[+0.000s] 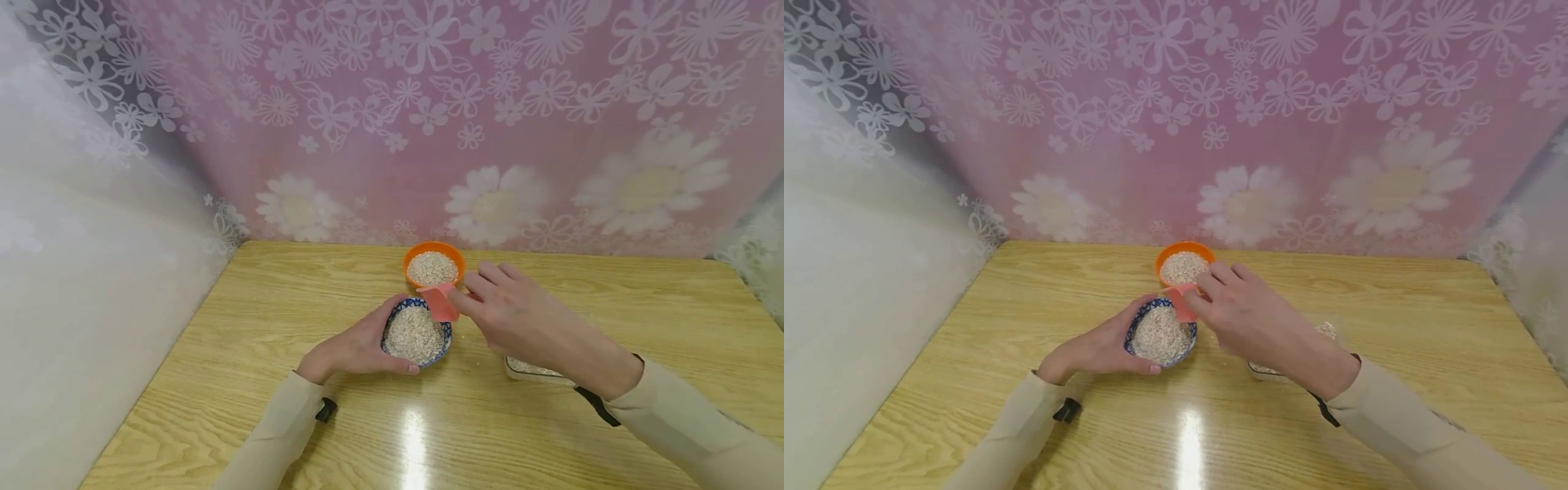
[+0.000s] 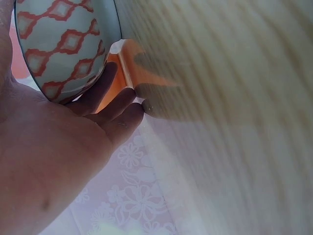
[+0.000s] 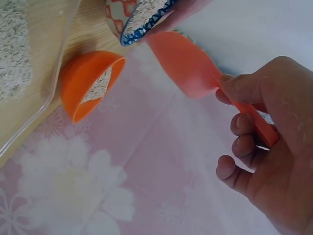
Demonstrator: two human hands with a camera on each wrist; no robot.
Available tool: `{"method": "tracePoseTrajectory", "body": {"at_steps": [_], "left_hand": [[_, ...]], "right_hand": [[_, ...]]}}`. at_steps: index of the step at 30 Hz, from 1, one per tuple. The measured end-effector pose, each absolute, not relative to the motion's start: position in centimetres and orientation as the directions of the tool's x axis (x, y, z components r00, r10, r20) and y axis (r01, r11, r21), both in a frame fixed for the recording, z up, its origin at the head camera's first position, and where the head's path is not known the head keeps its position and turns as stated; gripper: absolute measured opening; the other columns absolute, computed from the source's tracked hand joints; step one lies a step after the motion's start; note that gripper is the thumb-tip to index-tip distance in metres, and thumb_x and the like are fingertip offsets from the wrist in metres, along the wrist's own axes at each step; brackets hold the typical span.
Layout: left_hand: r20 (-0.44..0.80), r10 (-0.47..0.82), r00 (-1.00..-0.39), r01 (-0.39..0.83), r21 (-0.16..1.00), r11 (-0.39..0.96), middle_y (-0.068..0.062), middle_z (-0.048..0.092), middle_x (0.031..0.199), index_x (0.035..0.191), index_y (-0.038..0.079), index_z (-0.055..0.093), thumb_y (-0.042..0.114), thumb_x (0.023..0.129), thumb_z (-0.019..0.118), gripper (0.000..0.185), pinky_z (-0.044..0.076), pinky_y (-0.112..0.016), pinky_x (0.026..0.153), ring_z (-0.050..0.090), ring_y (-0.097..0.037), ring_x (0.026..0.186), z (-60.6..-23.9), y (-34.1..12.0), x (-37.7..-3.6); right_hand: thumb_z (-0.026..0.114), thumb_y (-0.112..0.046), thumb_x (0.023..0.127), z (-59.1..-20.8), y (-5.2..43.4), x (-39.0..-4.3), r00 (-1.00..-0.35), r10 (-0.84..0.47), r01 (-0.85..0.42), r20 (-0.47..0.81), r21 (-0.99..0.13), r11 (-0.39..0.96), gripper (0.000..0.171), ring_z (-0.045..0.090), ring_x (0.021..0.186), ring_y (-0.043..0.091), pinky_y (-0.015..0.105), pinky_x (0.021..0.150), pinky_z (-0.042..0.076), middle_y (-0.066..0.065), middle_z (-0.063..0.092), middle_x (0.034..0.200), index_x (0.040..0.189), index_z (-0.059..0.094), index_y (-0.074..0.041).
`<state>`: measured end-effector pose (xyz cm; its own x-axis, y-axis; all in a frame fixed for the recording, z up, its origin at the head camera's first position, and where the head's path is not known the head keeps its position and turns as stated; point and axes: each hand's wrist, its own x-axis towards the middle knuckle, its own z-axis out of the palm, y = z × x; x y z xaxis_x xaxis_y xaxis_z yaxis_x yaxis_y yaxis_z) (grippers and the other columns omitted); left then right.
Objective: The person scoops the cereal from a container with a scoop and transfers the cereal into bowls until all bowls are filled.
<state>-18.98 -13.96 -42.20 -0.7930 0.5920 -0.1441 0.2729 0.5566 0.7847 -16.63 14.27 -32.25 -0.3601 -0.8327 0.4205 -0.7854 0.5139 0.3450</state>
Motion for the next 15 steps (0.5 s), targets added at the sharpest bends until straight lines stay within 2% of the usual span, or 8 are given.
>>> {"method": "tracePoseTrajectory", "body": {"at_steps": [4, 6, 8, 11, 15], "left_hand": [[-0.148, 0.593, -0.791, 0.272, 0.783, 0.559, 0.005, 0.040, 0.156, 0.162, 0.028, 0.018, 0.047, 0.077, 0.087, 0.111, 0.042, -0.045, 0.115, 0.046, -0.016, 0.138, -42.3, -14.0, -19.0], [-0.152, 0.593, -0.791, 0.273, 0.780, 0.563, 0.006, 0.040, 0.156, 0.161, 0.028, 0.018, 0.048, 0.077, 0.087, 0.111, 0.042, -0.045, 0.114, 0.046, -0.016, 0.137, -42.4, -14.1, -19.0], [-0.152, 0.590, -0.793, 0.271, 0.780, 0.564, 0.005, 0.040, 0.156, 0.162, 0.027, 0.017, 0.048, 0.077, 0.087, 0.112, 0.042, -0.045, 0.114, 0.046, -0.016, 0.137, -42.4, -14.1, -19.0], [-0.150, 0.588, -0.795, 0.271, 0.779, 0.565, 0.005, 0.041, 0.155, 0.162, 0.025, 0.017, 0.049, 0.077, 0.087, 0.113, 0.042, -0.045, 0.114, 0.046, -0.016, 0.136, -42.4, -14.1, -19.0], [-0.145, 0.591, -0.793, 0.278, 0.778, 0.563, 0.005, 0.041, 0.155, 0.162, 0.025, 0.017, 0.049, 0.077, 0.087, 0.113, 0.042, -0.046, 0.114, 0.047, -0.017, 0.136, -42.3, -14.1, -19.1]], "right_hand": [[0.076, 0.005, 0.074, -32.8, 14.7, -16.8, -0.329, -0.826, -0.806, 0.458, 0.319, 0.498, 0.038, 0.048, 0.076, 0.022, 0.033, 0.070, 0.048, 0.004, 0.054, 0.081, 0.109, 0.066, -0.008], [0.076, 0.003, 0.076, -33.2, 14.9, -17.0, -0.331, -0.809, -0.830, 0.485, 0.258, 0.494, 0.034, 0.045, 0.073, 0.019, 0.032, 0.068, 0.046, 0.001, 0.050, 0.077, 0.107, 0.068, -0.009], [0.077, 0.000, 0.080, -33.7, 15.3, -17.2, -0.360, -0.781, -0.853, 0.510, 0.159, 0.496, 0.028, 0.041, 0.071, 0.015, 0.029, 0.066, 0.043, -0.002, 0.049, 0.075, 0.105, 0.070, -0.010], [0.080, -0.005, 0.083, -34.3, 16.1, -17.3, -0.456, -0.720, -0.857, 0.523, -0.038, 0.515, 0.025, 0.040, 0.072, 0.008, 0.025, 0.065, 0.040, -0.007, 0.051, 0.077, 0.107, 0.073, -0.012], [0.078, -0.007, 0.088, -34.9, 17.9, -17.0, -0.645, -0.621, -0.762, 0.445, -0.309, 0.570, 0.028, 0.044, 0.075, 0.002, 0.022, 0.063, 0.041, -0.010, 0.062, 0.091, 0.114, 0.073, -0.014]]}}
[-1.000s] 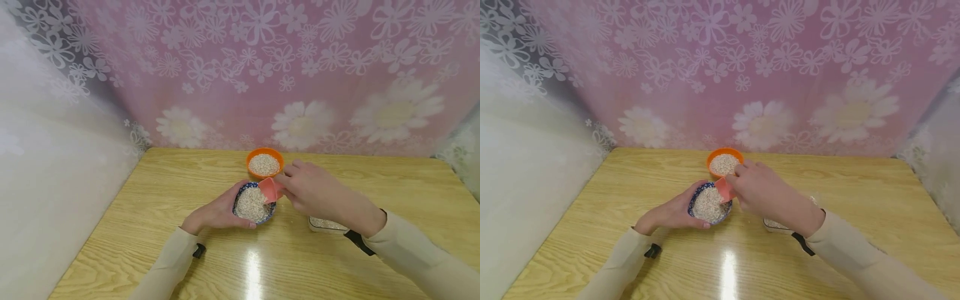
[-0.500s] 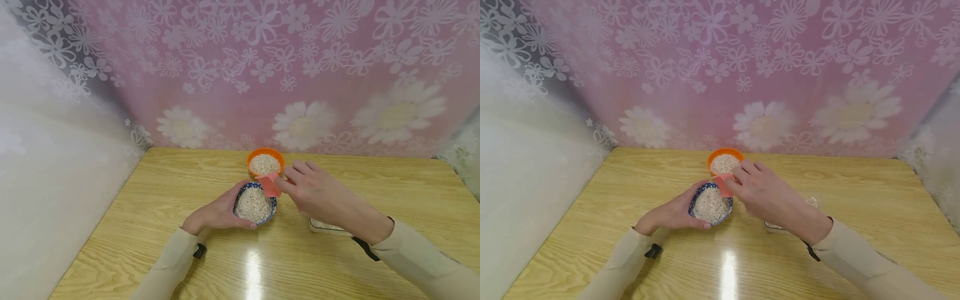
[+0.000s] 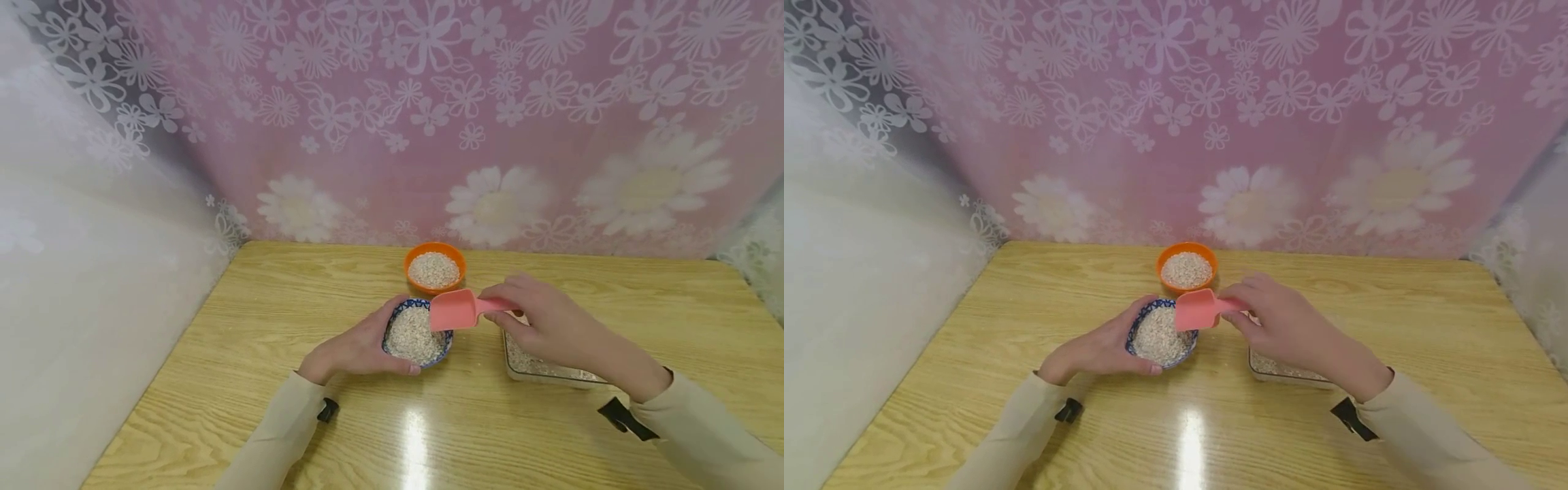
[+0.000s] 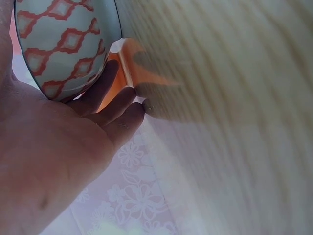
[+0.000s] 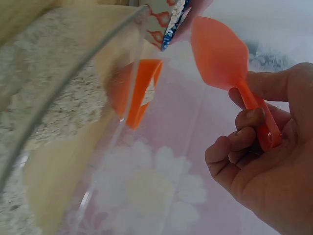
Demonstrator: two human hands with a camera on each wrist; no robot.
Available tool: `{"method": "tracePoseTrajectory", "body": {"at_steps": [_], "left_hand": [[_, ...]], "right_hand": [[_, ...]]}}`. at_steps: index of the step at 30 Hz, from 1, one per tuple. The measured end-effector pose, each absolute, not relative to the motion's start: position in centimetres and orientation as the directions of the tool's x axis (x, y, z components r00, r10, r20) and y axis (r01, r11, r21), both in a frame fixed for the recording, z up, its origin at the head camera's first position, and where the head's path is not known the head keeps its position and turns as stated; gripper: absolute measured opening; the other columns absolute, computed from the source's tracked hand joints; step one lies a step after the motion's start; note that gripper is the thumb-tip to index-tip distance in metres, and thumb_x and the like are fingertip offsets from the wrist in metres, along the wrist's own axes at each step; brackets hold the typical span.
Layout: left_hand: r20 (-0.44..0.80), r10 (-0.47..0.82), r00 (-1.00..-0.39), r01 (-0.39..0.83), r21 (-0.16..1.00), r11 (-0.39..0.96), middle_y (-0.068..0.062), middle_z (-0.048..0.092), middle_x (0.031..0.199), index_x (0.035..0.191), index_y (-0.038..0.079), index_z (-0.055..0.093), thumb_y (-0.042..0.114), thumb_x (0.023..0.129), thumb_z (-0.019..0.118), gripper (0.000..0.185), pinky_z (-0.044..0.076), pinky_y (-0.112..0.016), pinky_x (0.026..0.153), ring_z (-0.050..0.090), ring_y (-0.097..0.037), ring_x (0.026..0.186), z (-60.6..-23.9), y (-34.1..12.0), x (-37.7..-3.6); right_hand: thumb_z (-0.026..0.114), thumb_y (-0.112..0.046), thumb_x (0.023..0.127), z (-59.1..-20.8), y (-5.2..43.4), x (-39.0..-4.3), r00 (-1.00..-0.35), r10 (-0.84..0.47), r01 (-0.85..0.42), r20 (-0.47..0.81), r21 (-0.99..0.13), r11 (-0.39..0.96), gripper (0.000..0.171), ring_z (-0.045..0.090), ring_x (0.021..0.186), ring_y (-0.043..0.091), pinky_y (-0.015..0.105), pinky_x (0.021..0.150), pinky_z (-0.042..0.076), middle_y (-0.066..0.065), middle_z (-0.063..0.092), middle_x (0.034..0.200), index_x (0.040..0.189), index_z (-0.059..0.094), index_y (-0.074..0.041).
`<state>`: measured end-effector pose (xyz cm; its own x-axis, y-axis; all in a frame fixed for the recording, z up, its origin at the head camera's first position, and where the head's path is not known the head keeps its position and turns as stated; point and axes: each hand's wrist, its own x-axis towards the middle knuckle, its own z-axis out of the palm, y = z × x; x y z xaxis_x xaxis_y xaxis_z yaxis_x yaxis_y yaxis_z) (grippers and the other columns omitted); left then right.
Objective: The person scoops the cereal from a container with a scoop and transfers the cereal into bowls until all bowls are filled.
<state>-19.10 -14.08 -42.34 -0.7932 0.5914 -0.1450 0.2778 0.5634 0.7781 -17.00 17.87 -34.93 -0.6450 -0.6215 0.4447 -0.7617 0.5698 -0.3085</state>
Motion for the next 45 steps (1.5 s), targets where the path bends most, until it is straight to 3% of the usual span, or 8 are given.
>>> {"method": "tracePoseTrajectory", "body": {"at_steps": [3, 11, 16, 23, 28, 35, 40, 45], "left_hand": [[-0.141, 0.591, -0.794, 0.288, 0.770, 0.570, 0.003, 0.041, 0.156, 0.163, 0.024, 0.017, 0.050, 0.077, 0.086, 0.113, 0.042, -0.047, 0.114, 0.047, -0.018, 0.138, -42.3, -14.0, -19.2], [-0.175, 0.567, -0.805, 0.276, 0.735, 0.620, 0.000, 0.036, 0.162, 0.164, 0.025, 0.014, 0.054, 0.076, 0.085, 0.117, 0.039, -0.051, 0.117, 0.042, -0.022, 0.144, -42.2, -14.0, -19.1], [-0.187, 0.560, -0.807, 0.269, 0.728, 0.631, -0.001, 0.034, 0.163, 0.164, 0.025, 0.013, 0.055, 0.076, 0.085, 0.117, 0.037, -0.052, 0.119, 0.040, -0.023, 0.146, -42.2, -13.9, -19.0], [-0.192, 0.562, -0.805, 0.260, 0.737, 0.624, -0.001, 0.033, 0.164, 0.164, 0.025, 0.013, 0.055, 0.077, 0.084, 0.117, 0.037, -0.052, 0.119, 0.040, -0.023, 0.146, -42.0, -14.1, -19.2], [-0.187, 0.563, -0.805, 0.267, 0.735, 0.624, -0.001, 0.034, 0.163, 0.164, 0.024, 0.013, 0.055, 0.077, 0.085, 0.117, 0.037, -0.051, 0.119, 0.040, -0.022, 0.145, -42.1, -14.2, -19.3], [-0.172, 0.572, -0.802, 0.273, 0.746, 0.607, 0.000, 0.034, 0.162, 0.164, 0.025, 0.014, 0.053, 0.077, 0.085, 0.115, 0.036, -0.050, 0.119, 0.039, -0.020, 0.146, -42.4, -14.4, -19.5], [-0.172, 0.568, -0.805, 0.277, 0.737, 0.616, -0.001, 0.033, 0.164, 0.164, 0.025, 0.014, 0.054, 0.077, 0.085, 0.117, 0.036, -0.051, 0.120, 0.038, -0.022, 0.147, -42.3, -14.5, -19.5], [-0.160, 0.561, -0.812, 0.284, 0.731, 0.620, -0.001, 0.031, 0.166, 0.165, 0.024, 0.014, 0.056, 0.076, 0.085, 0.119, 0.036, -0.052, 0.120, 0.037, -0.023, 0.150, -42.3, -14.3, -19.7]], "right_hand": [[0.075, -0.008, 0.091, -35.2, 19.3, -16.7, -0.744, -0.548, -0.668, 0.382, -0.422, 0.613, 0.027, 0.047, 0.074, 0.001, 0.022, 0.063, 0.042, -0.009, 0.069, 0.101, 0.117, 0.072, -0.017], [0.075, -0.014, 0.094, -35.8, 23.7, -15.6, -0.855, -0.405, -0.519, 0.324, -0.500, 0.694, 0.025, 0.051, 0.071, 0.000, 0.022, 0.059, 0.042, -0.002, 0.073, 0.107, 0.116, 0.072, -0.023], [0.076, -0.015, 0.092, -36.6, 27.1, -14.8, -0.883, -0.347, -0.464, 0.316, -0.482, 0.743, 0.025, 0.057, 0.077, -0.005, 0.022, 0.059, 0.043, 0.000, 0.074, 0.106, 0.115, 0.073, -0.024], [0.078, -0.017, 0.090, -37.6, 30.5, -13.9, -0.913, -0.299, -0.392, 0.276, -0.398, 0.829, 0.027, 0.053, 0.074, -0.010, 0.022, 0.056, 0.042, 0.007, 0.076, 0.105, 0.116, 0.072, -0.020], [0.082, -0.015, 0.086, -38.0, 31.5, -13.8, -0.910, -0.322, -0.396, 0.262, -0.314, 0.863, 0.030, 0.043, 0.066, -0.005, 0.022, 0.055, 0.032, 0.006, 0.074, 0.101, 0.114, 0.071, -0.018], [0.086, -0.010, 0.079, -39.2, 31.8, -14.4, -0.872, -0.418, -0.473, 0.255, -0.221, 0.853, 0.035, 0.051, 0.075, -0.001, 0.022, 0.055, 0.038, 0.004, 0.073, 0.101, 0.111, 0.073, -0.013], [0.087, -0.009, 0.076, -40.4, 31.5, -15.2, -0.798, -0.478, -0.563, 0.367, -0.171, 0.809, 0.036, 0.053, 0.080, 0.010, 0.026, 0.059, 0.040, -0.010, 0.067, 0.094, 0.109, 0.074, -0.016], [0.086, -0.014, 0.081, -41.8, 31.1, -15.7, -0.705, -0.514, -0.637, 0.489, -0.119, 0.761, 0.023, 0.044, 0.081, 0.011, 0.029, 0.066, 0.037, -0.008, 0.058, 0.092, 0.101, 0.076, -0.019]]}}
